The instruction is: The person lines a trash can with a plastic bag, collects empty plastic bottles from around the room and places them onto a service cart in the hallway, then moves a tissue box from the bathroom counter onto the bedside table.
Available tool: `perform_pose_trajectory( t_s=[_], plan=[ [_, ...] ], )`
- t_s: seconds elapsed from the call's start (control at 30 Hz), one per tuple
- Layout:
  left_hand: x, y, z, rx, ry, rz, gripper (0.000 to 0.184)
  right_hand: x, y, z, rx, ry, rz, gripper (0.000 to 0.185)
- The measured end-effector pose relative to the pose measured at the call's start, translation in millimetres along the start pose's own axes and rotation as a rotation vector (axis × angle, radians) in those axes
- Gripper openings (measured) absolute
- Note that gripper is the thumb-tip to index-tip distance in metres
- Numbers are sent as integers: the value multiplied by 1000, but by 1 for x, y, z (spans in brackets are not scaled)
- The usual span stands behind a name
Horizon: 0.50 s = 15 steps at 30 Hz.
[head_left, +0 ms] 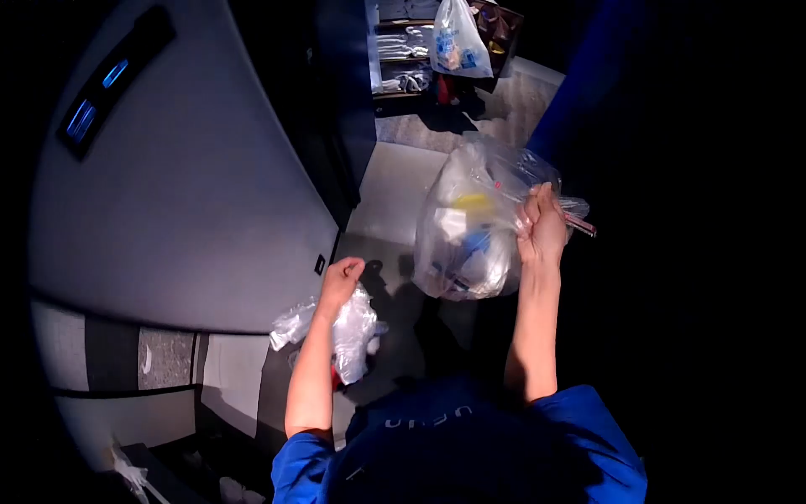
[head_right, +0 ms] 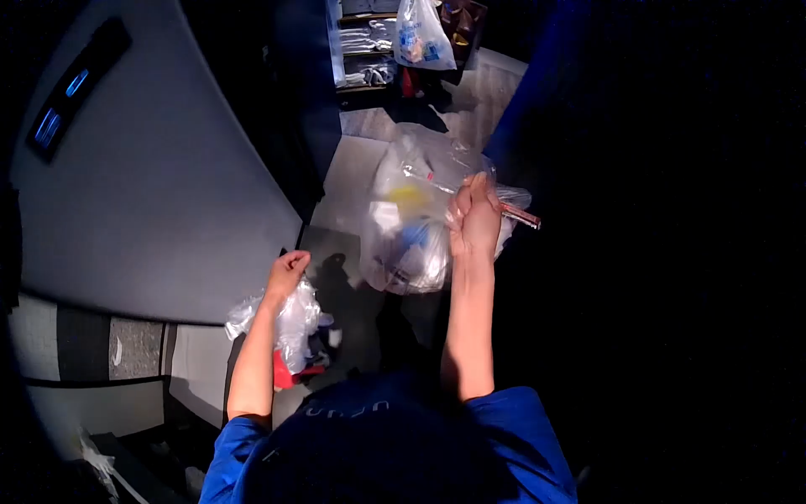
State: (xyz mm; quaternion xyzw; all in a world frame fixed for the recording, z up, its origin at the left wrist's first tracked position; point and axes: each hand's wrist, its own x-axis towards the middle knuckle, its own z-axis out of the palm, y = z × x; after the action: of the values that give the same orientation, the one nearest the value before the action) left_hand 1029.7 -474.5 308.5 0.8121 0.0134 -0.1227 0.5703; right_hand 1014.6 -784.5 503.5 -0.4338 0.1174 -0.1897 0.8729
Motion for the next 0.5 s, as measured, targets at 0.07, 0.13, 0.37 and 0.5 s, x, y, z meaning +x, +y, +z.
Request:
perform_pose_trajectory(
  t_s=[0.07, 0.13, 0.37, 0.5],
  plan=[
    [-42, -48, -9, 8, 93, 83, 30, -17, 6, -16, -49, 111, 43, 23],
    [-26, -85, -19, 117, 173, -132, 32, 57, -12, 8, -105, 144, -43, 23],
    [472, 5, -14, 116, 223, -456, 32, 703, -79, 51, -331, 51, -267, 15],
    [899, 127, 6, 91, 238, -482, 31, 1186, -141, 110, -1533, 291, -914, 23]
  ],
)
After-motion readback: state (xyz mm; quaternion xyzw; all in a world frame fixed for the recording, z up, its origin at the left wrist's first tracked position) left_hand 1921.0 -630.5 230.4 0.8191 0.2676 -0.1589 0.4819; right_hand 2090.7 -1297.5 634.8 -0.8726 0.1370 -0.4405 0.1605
